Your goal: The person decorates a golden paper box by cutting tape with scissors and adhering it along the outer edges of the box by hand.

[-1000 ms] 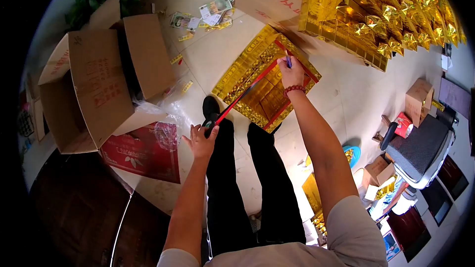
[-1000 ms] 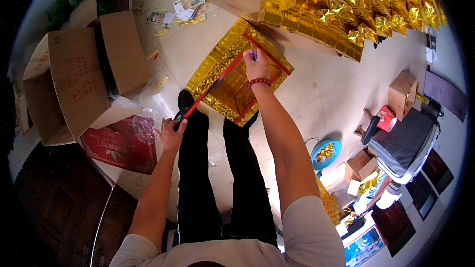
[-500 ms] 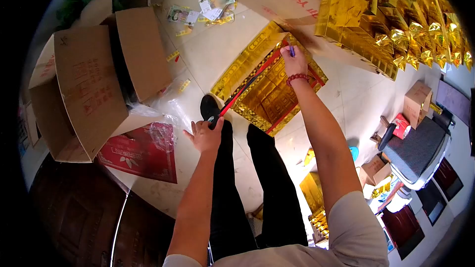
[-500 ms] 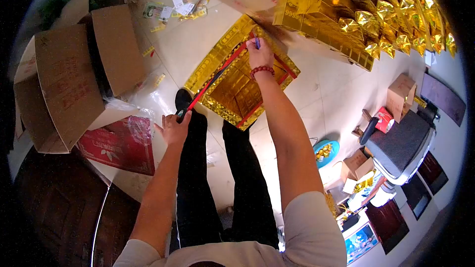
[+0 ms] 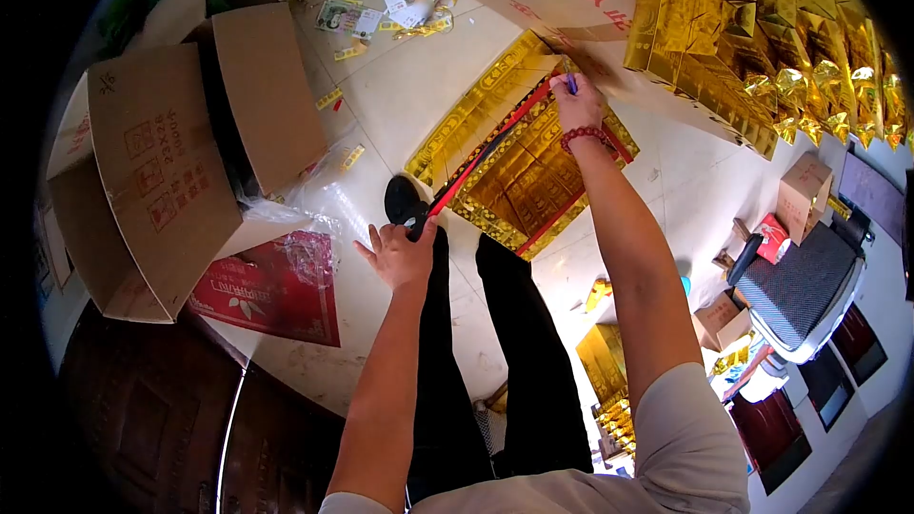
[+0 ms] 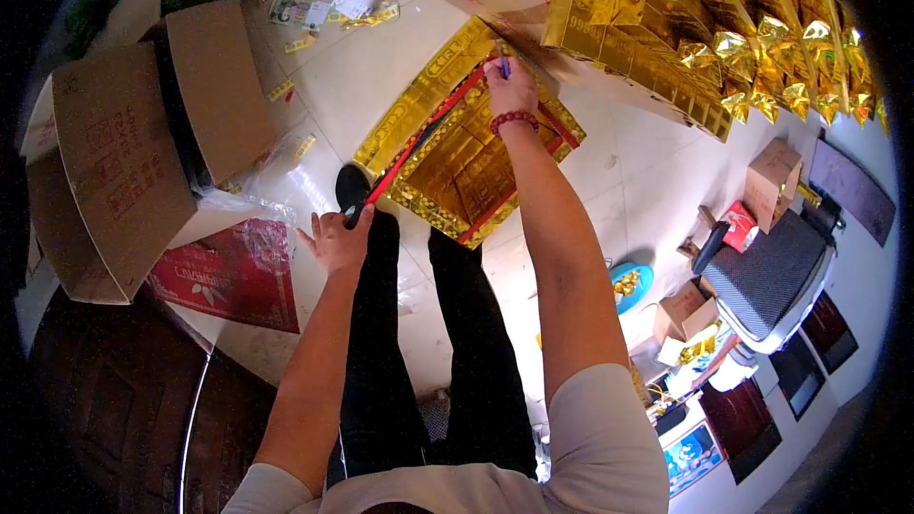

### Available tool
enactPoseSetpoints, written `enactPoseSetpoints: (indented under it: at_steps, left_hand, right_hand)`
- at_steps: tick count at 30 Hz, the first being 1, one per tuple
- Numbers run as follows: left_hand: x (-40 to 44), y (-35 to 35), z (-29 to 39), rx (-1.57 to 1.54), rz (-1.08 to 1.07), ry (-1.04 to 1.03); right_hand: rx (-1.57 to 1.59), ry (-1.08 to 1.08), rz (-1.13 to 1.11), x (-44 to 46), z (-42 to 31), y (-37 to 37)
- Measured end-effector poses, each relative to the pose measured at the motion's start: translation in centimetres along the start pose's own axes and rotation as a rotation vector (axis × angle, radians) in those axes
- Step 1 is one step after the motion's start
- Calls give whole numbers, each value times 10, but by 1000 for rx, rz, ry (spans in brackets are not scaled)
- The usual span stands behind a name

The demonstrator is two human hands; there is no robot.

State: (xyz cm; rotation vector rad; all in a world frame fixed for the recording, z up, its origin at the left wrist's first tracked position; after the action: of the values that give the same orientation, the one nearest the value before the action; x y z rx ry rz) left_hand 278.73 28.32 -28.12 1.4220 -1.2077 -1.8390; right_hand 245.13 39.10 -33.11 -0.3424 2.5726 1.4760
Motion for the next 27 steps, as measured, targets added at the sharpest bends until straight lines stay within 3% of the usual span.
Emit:
enactPoseSetpoints:
  at_steps: [27]
  left_hand:
    - [2, -4, 4, -3, 64, -7]
  right_hand:
    - [-81, -8, 2, 9, 5, -7]
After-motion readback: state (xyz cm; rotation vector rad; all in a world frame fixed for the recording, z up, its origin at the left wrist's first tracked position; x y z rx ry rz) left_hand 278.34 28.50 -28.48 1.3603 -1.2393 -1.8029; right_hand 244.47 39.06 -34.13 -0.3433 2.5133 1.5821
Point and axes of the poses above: each hand's wrist, its own x-axis towards the middle knuckle, its own y-axis out of the back of the hand, z = x × y, the point moved 3 cm from there along x, towards the middle knuckle, and after that the axes turned 9 degrees about z, right-handed, at the moved point
